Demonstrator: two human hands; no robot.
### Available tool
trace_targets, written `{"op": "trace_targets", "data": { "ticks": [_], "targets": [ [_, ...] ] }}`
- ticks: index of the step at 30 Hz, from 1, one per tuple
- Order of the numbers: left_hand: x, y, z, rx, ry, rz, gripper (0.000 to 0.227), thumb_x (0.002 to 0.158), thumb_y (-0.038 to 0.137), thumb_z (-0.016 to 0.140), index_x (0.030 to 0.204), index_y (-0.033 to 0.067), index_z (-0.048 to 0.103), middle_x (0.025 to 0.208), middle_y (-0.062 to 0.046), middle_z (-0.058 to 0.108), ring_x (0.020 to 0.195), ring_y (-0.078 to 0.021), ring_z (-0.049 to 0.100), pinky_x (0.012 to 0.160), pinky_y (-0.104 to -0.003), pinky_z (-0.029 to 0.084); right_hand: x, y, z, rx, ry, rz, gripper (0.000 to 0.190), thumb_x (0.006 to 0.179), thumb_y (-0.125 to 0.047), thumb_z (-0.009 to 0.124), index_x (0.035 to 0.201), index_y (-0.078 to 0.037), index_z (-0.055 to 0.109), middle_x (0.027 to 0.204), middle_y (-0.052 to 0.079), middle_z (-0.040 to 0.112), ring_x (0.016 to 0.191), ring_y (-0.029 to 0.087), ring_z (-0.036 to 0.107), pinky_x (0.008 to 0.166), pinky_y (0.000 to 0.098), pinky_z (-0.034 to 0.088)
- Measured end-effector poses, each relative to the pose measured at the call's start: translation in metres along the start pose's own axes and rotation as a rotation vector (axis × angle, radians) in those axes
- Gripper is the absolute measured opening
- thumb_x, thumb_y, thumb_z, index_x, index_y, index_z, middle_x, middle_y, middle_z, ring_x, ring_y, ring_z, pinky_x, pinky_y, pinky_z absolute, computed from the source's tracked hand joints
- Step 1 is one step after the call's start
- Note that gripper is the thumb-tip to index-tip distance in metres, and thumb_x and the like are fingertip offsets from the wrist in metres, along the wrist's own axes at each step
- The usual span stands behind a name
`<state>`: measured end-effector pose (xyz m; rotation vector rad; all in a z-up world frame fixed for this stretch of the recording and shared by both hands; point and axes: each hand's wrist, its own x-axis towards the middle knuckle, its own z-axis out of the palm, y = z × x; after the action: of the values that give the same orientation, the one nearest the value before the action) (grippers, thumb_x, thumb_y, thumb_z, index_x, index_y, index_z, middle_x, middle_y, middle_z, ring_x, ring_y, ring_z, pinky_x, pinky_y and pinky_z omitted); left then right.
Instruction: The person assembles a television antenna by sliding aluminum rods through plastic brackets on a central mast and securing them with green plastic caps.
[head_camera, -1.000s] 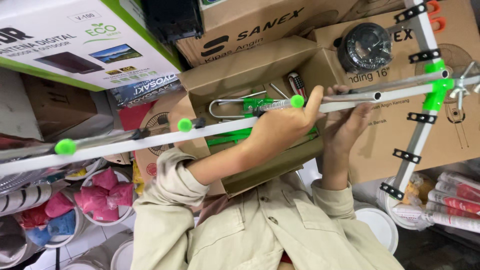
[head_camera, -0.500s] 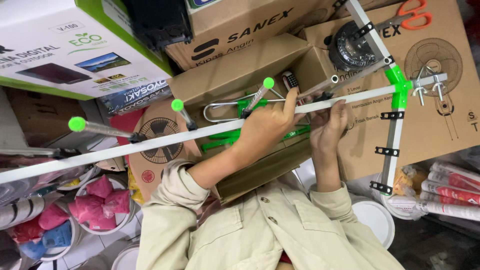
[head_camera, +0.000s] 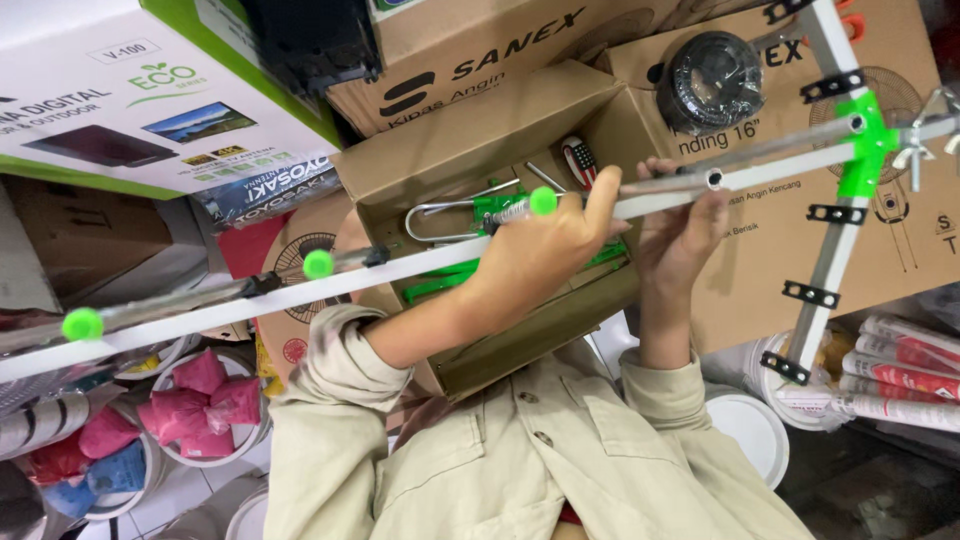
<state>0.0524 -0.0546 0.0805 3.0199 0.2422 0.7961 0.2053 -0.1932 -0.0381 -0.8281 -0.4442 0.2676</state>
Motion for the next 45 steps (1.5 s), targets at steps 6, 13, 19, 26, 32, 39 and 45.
{"op": "trace_targets", "data": {
  "ticks": [6,13,19,26,32,39,45],
  "targets": [
    [0.001,-0.02,0.029,-0.266,-0.136,-0.026,0.052,0.105,0.043,0.057,0.132,-0.0016,0.051,0.057,-0.006,0.06,0.049,-0.0246,0.065,0.043,-0.037,0.049,-0.006,0.008,-0.017,0.058,-0.033,0.302,0.046,0.111,-0.035,0.061,0.137,-0.001,0.044,0.137,0.017,0.062,0.127,0.025,0.06,0.114,0.0462,0.054],
    [-0.01,-0.021,0.048,-0.22,-0.112,-0.032,0.046,0.104,0.04,0.058,0.13,0.0018,0.051,0.062,-0.007,0.061,0.052,-0.0252,0.065,0.045,-0.036,0.049,-0.003,-0.002,-0.073,-0.954,-0.597,0.52,0.044,0.093,-0.008,0.069,0.134,-0.002,0.052,0.126,0.021,0.064,0.117,0.031,0.064,0.1,0.0417,0.054],
    [-0.011,-0.024,0.055,-0.232,-0.119,-0.02,0.047,0.105,0.037,0.059,0.133,0.0003,0.052,0.063,-0.006,0.061,0.053,-0.0234,0.065,0.048,-0.035,0.05,-0.006,0.027,-0.054,-1.549,-1.342,0.687,0.037,0.09,-0.011,0.057,0.125,-0.007,0.067,0.113,0.022,0.071,0.1,0.037,0.069,0.088,0.0447,0.054],
    [-0.011,-0.022,0.056,-0.202,-0.106,-0.022,0.048,0.104,0.039,0.059,0.134,0.0007,0.053,0.062,-0.004,0.06,0.051,-0.0214,0.065,0.048,-0.034,0.05,-0.032,0.061,-0.064,-1.535,-1.321,0.387,0.04,0.087,-0.01,0.049,0.122,-0.011,0.069,0.128,0.019,0.066,0.103,0.04,0.067,0.082,0.048,0.054],
    [-0.011,-0.022,0.058,-0.154,-0.135,-0.025,0.051,0.103,0.042,0.059,0.133,0.0009,0.054,0.057,-0.004,0.06,0.049,-0.0216,0.065,0.045,-0.034,0.051,-0.026,0.049,-0.079,-1.845,-1.319,0.617,0.029,0.095,-0.019,0.052,0.118,-0.018,0.07,0.119,0.014,0.071,0.106,0.035,0.069,0.09,0.0464,0.055],
    [-0.016,-0.021,0.067,-0.208,-0.101,-0.011,0.052,0.102,0.034,0.061,0.137,-0.003,0.051,0.068,-0.007,0.066,0.056,-0.0221,0.068,0.05,-0.034,0.053,0.01,-0.004,-0.09,-1.809,-0.987,0.598,0.041,0.087,-0.003,0.055,0.123,-0.013,0.072,0.109,0.021,0.074,0.103,0.038,0.071,0.091,0.0467,0.055],
    [-0.018,-0.017,0.075,-0.19,-0.114,-0.03,0.048,0.101,0.024,0.062,0.139,-0.0027,0.05,0.073,-0.007,0.067,0.063,-0.0226,0.07,0.056,-0.034,0.055,0.029,0.048,-0.111,-1.911,-1.102,0.699,0.048,0.086,0.001,0.056,0.131,-0.013,0.067,0.13,0.02,0.066,0.119,0.037,0.063,0.099,0.0456,0.05]
  ]
}}
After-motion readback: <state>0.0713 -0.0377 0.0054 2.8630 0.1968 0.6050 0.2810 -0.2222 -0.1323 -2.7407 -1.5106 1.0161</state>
